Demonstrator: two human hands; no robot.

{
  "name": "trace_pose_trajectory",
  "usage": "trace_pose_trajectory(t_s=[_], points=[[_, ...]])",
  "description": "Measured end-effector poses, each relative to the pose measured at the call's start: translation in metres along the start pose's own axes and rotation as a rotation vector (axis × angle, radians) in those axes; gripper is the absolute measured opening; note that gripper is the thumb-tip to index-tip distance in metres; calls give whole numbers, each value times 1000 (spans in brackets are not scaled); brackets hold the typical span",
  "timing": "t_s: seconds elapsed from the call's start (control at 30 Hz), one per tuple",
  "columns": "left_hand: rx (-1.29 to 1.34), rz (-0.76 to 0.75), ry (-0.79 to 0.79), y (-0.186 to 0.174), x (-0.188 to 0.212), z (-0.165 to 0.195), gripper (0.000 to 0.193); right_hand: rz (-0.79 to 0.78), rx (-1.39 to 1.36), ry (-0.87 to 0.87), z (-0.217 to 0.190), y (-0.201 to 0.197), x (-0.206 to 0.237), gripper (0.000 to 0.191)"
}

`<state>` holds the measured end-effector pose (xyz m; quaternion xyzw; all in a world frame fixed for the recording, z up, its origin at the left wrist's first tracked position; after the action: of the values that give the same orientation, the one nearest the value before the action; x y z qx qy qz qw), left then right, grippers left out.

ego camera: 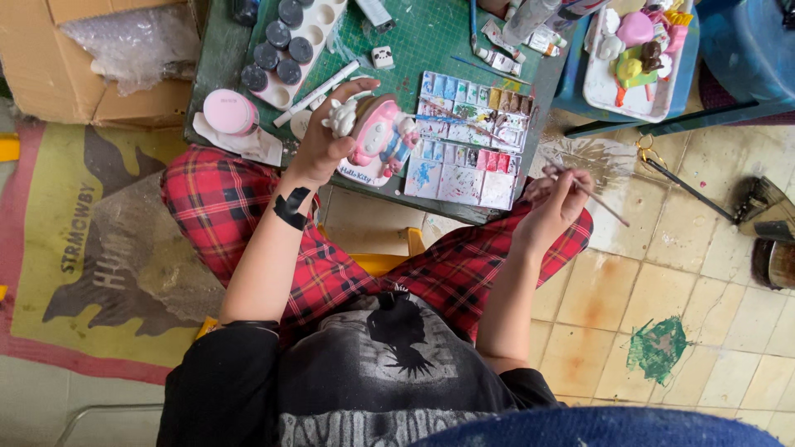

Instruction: The person sits cross-legged on the floor holding a small plaster figurine in one hand and paints it with a paintbrush, dipping the brush into paint palettes on a low table and rotating the figurine to paint different sides.

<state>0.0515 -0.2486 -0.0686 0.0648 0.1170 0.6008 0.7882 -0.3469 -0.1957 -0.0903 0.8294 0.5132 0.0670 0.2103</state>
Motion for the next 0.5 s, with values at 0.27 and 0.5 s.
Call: trace_pose_trajectory(t_s=[0.27,0.5], points=[[214,158,-11,-12,18,-18,95,-434,480,-145,-42,118,-144,18],[434,288,-73,-32,20,-59,91,-631,1035,-563,-5,233,-229,10]])
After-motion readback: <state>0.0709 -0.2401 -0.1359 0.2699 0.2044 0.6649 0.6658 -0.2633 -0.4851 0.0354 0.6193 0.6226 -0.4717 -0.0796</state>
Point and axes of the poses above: each hand's wrist, its own x-axis away from the middle knuckle, its own y-axis out of the palm, z = x × y, the point moved 9 cm from there along -x, towards the middle knuckle, and after that the axes turned 13 degrees about -x, right-handed, at the moved point
